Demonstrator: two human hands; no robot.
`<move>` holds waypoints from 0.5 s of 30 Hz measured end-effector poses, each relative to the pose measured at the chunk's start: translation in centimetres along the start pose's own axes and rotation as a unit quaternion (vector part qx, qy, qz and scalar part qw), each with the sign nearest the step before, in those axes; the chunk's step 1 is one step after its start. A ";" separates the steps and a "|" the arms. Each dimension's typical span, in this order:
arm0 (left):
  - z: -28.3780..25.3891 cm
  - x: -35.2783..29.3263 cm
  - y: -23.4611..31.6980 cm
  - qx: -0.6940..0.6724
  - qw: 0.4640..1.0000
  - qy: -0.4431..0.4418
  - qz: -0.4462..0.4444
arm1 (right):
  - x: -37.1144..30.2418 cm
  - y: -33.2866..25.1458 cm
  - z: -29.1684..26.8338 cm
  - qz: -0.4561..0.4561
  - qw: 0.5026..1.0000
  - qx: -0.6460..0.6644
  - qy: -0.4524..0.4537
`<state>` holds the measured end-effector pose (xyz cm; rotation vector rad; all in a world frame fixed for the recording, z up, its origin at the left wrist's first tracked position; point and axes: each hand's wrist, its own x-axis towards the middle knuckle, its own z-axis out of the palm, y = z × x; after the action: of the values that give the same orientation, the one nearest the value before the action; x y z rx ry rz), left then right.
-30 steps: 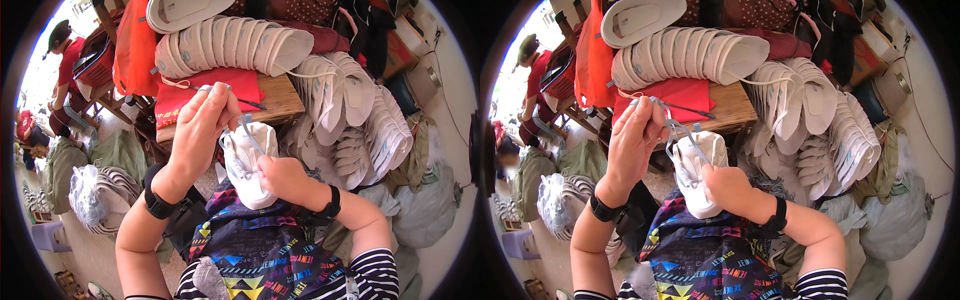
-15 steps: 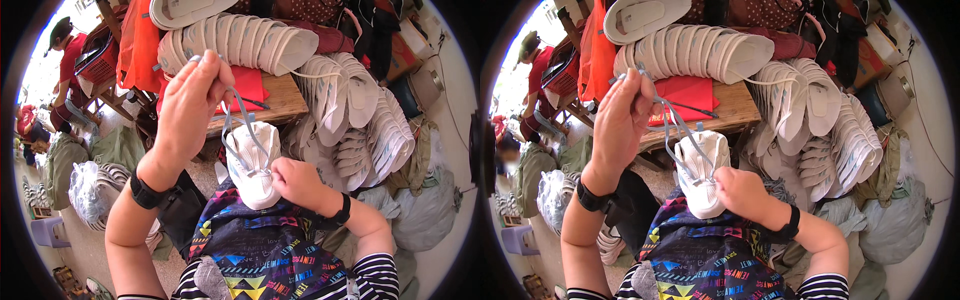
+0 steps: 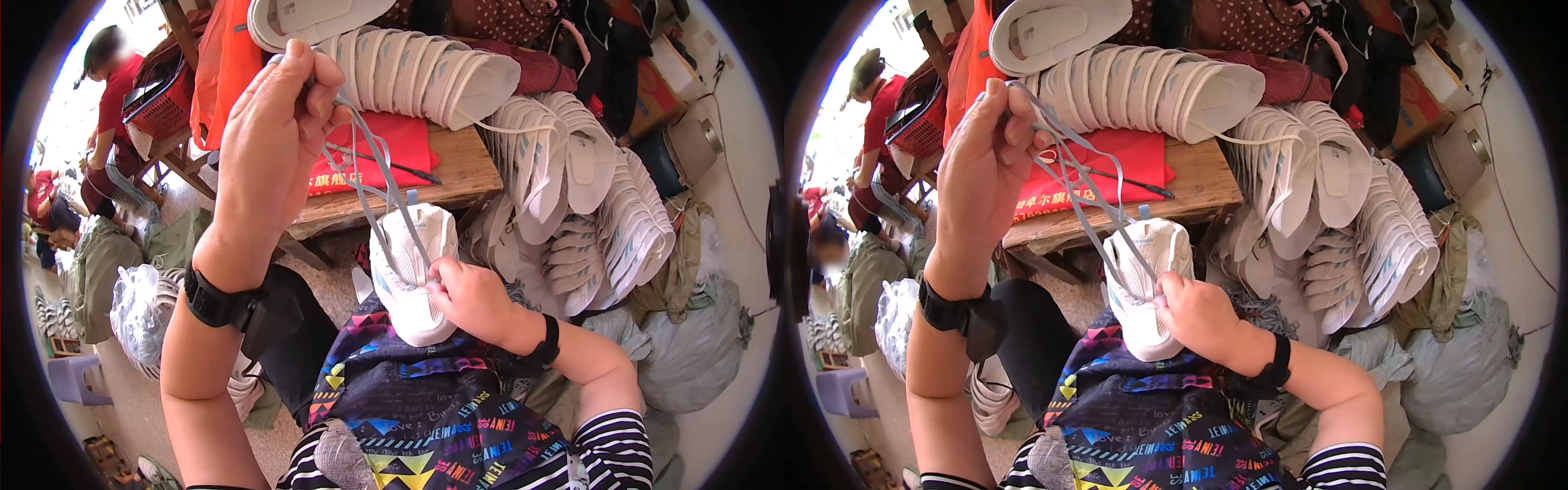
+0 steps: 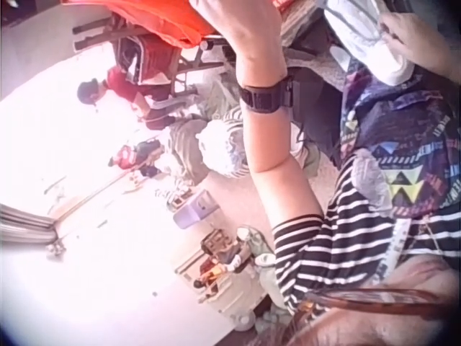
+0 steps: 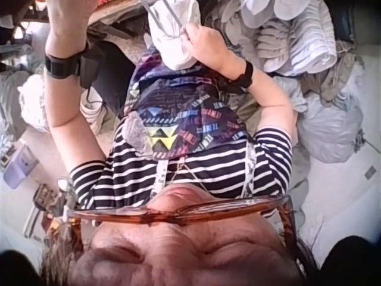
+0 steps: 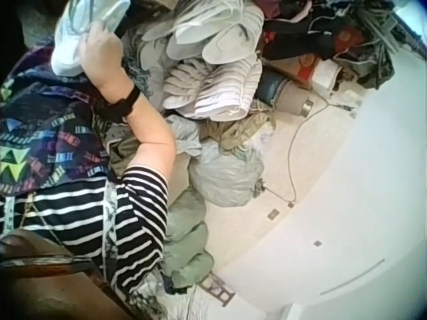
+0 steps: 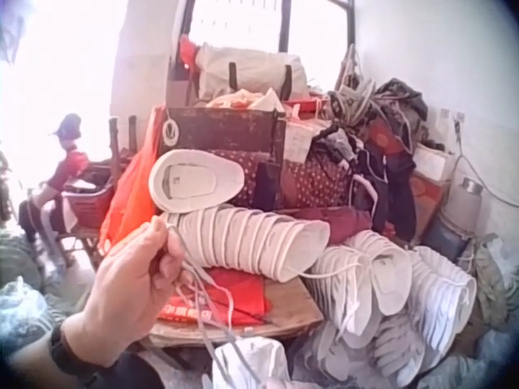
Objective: Lace a white athletic shoe by threading the laces through the eyelets and pulling them tight.
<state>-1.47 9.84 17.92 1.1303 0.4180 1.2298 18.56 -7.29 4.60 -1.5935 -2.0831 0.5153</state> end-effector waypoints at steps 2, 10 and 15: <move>0.6 -0.6 0.1 0.027 0.999 0.032 -0.016 | 0.3 0.4 0.6 0.021 0.999 -0.038 -0.014; -4.6 -3.2 1.0 0.008 0.996 0.085 -0.014 | 0.5 -0.8 0.0 0.018 0.997 -0.063 -0.044; -6.0 -5.7 2.4 -0.058 0.993 0.103 -0.022 | 3.1 -3.4 1.7 -0.157 0.980 -0.059 0.108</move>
<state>-9.39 7.29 15.63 0.8941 0.5166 1.3204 14.19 -5.18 5.54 -1.2799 -2.1705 0.1070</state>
